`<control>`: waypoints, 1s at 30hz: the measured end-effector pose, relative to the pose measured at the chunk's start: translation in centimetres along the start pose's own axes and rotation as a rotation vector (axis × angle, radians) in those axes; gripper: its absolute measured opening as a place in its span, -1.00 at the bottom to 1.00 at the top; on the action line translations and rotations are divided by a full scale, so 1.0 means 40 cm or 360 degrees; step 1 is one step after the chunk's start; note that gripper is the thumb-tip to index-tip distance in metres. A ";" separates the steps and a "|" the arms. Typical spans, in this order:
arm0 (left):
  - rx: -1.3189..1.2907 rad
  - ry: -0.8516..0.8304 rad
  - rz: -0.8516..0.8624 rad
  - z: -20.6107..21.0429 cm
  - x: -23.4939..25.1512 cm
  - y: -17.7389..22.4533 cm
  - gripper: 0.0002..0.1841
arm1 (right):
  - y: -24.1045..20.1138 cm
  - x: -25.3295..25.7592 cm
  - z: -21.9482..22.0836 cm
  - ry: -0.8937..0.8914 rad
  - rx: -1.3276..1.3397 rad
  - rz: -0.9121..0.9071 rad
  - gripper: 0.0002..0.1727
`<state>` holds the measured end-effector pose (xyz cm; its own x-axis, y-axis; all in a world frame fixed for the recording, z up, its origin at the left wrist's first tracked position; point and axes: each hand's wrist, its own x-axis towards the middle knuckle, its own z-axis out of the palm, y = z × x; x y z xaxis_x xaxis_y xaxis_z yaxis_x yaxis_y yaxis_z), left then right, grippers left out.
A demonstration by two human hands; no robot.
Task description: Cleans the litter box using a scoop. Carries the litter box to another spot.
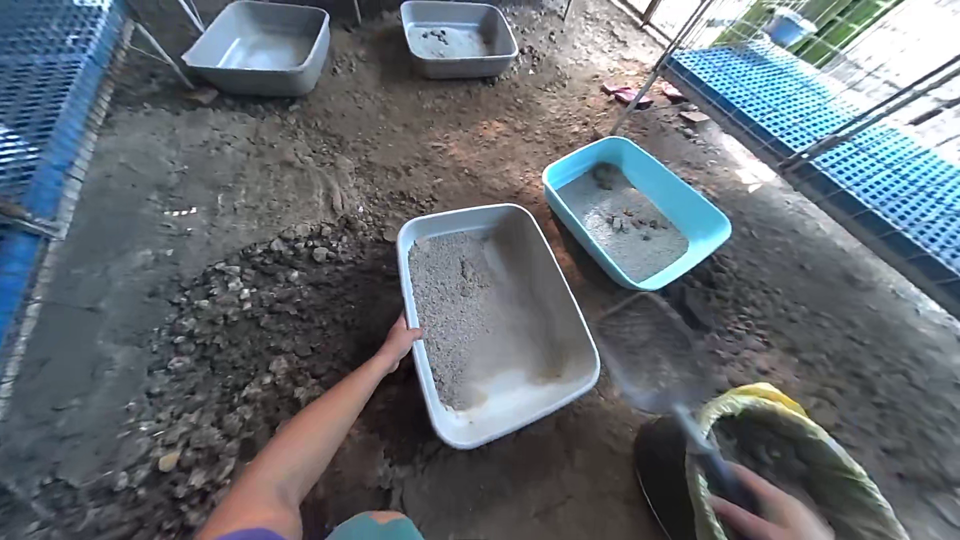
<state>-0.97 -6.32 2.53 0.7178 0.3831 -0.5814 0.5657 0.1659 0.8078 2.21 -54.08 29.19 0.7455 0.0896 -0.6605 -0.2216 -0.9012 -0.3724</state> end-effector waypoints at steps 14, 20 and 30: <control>0.0734 -0.0228 0.0434 0.032 -0.189 0.194 -0.25 | -0.214 0.361 0.242 -0.0085 0.0510 -0.0227 -0.62; 0.0540 -0.0179 0.0279 0.028 -0.126 0.164 -0.18 | -0.375 0.396 0.297 -0.0192 0.0948 -0.0248 -0.62; 0.0119 -0.0053 -0.0118 -0.041 0.016 -0.020 -0.17 | -0.249 0.379 0.308 -0.0063 0.0546 -0.0248 -0.62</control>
<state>-1.62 -4.74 1.68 0.6851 0.3418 -0.6433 0.6458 0.1238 0.7534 7.98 -38.51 14.84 0.7634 0.2371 -0.6009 -0.3101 -0.6815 -0.6629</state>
